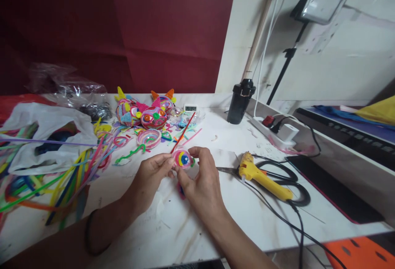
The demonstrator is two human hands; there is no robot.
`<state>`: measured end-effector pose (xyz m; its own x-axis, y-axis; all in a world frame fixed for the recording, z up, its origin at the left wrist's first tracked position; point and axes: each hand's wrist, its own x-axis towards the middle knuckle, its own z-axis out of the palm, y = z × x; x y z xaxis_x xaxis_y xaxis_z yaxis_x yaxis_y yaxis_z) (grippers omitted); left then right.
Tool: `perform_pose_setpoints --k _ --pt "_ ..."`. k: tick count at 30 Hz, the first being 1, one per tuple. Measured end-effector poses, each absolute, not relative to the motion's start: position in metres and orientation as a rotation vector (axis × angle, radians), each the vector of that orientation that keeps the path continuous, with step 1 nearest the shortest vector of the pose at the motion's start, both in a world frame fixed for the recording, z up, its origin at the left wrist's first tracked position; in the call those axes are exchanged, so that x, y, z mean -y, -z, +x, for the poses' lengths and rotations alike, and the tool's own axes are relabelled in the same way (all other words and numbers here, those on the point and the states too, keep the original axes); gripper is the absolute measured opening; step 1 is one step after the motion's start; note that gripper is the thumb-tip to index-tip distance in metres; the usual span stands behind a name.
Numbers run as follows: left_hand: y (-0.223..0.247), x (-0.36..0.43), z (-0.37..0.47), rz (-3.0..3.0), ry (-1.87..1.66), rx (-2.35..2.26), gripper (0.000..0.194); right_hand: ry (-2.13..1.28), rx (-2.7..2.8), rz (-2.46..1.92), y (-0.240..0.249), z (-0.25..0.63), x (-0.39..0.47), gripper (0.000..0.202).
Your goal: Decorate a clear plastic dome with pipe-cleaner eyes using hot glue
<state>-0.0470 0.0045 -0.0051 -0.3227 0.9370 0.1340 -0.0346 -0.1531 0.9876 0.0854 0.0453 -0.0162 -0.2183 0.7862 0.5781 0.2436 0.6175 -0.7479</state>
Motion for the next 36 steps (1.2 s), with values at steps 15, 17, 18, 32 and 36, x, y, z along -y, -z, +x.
perform_pose_setpoints --k 15,17,18,32,36 --pt "0.0009 -0.0031 -0.0458 1.135 -1.566 -1.365 0.015 -0.755 1.705 -0.902 0.0201 0.0872 -0.0482 0.035" --pt "0.0023 -0.0034 -0.0459 1.13 -1.559 -1.367 0.016 -0.763 1.699 -0.903 0.0198 0.0874 -0.0485 0.035" --pt "0.0029 -0.0036 -0.046 1.125 -1.555 -1.369 0.016 -0.765 1.697 -0.903 0.0196 0.0875 -0.0486 0.035" --pt "0.0 -0.0017 -0.0447 1.121 -1.526 -1.263 0.015 -0.847 1.651 -0.915 0.0157 0.0893 -0.0507 0.038" --pt "-0.0021 -0.0022 -0.0442 1.094 -1.523 -1.25 0.015 -0.853 1.644 -0.904 0.016 0.0892 -0.0509 0.039"
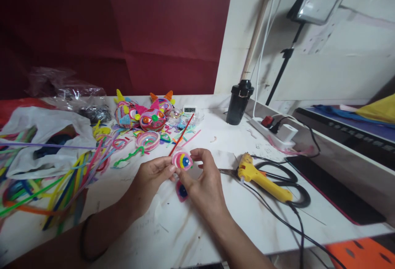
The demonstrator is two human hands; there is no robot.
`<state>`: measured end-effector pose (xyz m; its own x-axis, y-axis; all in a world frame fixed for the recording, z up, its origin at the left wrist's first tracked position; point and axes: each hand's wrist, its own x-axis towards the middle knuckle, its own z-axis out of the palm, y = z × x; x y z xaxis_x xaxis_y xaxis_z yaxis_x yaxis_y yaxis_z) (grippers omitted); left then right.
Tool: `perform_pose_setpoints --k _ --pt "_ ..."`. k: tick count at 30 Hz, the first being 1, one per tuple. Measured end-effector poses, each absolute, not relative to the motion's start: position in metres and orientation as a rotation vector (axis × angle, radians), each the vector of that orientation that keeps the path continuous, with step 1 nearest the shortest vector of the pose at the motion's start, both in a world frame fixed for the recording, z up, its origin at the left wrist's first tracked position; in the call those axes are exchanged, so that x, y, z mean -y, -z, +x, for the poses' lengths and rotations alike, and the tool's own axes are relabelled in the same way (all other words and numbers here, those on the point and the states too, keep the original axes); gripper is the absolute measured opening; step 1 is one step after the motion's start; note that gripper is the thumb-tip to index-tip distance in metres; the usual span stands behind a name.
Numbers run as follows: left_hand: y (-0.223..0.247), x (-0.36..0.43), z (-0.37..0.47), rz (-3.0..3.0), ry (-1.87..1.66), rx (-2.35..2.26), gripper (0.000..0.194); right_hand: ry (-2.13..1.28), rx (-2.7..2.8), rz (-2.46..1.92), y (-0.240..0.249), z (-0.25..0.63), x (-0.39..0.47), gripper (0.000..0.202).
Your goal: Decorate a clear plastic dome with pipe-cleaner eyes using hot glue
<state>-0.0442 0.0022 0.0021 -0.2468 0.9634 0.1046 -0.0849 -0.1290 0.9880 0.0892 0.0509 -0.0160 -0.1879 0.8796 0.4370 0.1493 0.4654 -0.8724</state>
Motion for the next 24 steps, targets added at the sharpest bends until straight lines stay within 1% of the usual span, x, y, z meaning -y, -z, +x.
perform_pose_setpoints --k 11,16,20,24 --pt "-0.002 -0.003 -0.045 1.075 -1.492 -1.247 0.017 -0.886 1.631 -0.921 0.019 0.09 -0.052 0.043" --pt "-0.002 -0.003 -0.046 1.093 -1.493 -1.256 0.019 -0.837 1.688 -0.909 0.017 0.092 -0.049 0.045" --pt "-0.002 -0.002 -0.046 1.071 -1.502 -1.272 0.022 -0.673 1.718 -0.929 0.008 0.118 -0.042 0.043" --pt "-0.003 -0.002 -0.047 0.985 -1.509 -1.305 0.023 -0.349 1.704 -1.09 0.0 0.18 -0.041 0.043"
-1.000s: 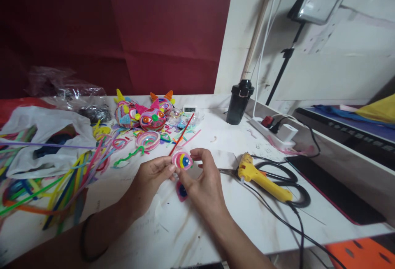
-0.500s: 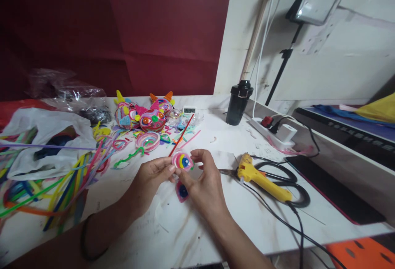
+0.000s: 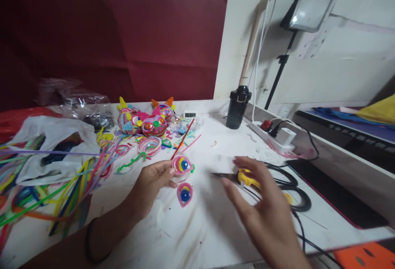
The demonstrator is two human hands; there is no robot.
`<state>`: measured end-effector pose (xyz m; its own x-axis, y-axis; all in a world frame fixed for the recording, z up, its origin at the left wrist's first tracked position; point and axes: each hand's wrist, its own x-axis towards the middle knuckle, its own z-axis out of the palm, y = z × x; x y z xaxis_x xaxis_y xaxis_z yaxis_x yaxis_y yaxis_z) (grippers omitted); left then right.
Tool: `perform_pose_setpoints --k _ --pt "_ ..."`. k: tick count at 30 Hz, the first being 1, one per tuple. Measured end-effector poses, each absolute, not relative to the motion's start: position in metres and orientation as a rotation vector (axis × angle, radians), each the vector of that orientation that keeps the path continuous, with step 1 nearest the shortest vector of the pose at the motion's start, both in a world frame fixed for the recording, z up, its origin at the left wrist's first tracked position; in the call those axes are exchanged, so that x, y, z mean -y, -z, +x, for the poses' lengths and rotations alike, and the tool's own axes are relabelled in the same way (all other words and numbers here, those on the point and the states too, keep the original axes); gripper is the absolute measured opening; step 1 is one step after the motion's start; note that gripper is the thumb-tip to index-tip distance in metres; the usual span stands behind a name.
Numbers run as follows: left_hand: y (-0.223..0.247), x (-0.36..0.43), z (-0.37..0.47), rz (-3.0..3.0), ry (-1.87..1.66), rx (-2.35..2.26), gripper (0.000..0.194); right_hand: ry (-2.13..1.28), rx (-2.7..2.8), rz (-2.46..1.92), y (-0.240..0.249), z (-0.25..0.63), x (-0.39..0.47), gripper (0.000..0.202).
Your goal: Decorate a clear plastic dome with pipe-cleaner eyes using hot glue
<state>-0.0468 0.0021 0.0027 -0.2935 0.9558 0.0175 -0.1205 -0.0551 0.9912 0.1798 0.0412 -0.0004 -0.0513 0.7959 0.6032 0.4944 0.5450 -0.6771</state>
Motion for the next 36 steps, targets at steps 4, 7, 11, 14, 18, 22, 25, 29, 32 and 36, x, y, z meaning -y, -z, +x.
perform_pose_setpoints --k 4,7,11,14,18,22,25,29,32,36 --pt "-0.004 -0.003 -0.047 0.965 -1.505 -1.345 0.028 -0.002 1.928 -1.339 0.011 0.256 -0.057 0.048" --pt "-0.004 -0.004 -0.047 0.994 -1.512 -1.378 0.029 0.126 2.053 -1.384 0.034 0.301 -0.075 0.046" --pt "-0.004 -0.004 -0.046 1.072 -1.549 -1.421 0.028 0.013 2.25 -1.274 0.06 0.324 -0.091 0.047" --pt "-0.006 -0.004 -0.045 1.14 -1.554 -1.452 0.028 0.053 2.329 -1.158 0.061 0.316 -0.094 0.045" --pt "-0.008 -0.005 -0.043 1.253 -1.568 -1.517 0.027 0.241 2.368 -1.124 0.052 0.299 -0.093 0.039" --pt "-0.007 -0.007 -0.043 1.44 -1.598 -1.568 0.027 0.307 2.371 -1.158 0.055 0.29 -0.094 0.04" --pt "-0.007 -0.008 -0.044 1.593 -1.576 -1.593 0.027 0.348 2.353 -1.164 0.06 0.286 -0.095 0.04" --pt "-0.008 -0.01 -0.045 1.767 -1.556 -1.611 0.027 0.379 2.361 -1.193 0.059 0.277 -0.096 0.036" --pt "-0.01 -0.012 -0.044 1.873 -1.548 -1.618 0.028 0.326 2.404 -1.222 0.056 0.271 -0.098 0.03" --pt "-0.015 -0.015 -0.043 1.993 -1.55 -1.633 0.027 0.327 2.391 -1.188 0.057 0.267 -0.1 0.032"
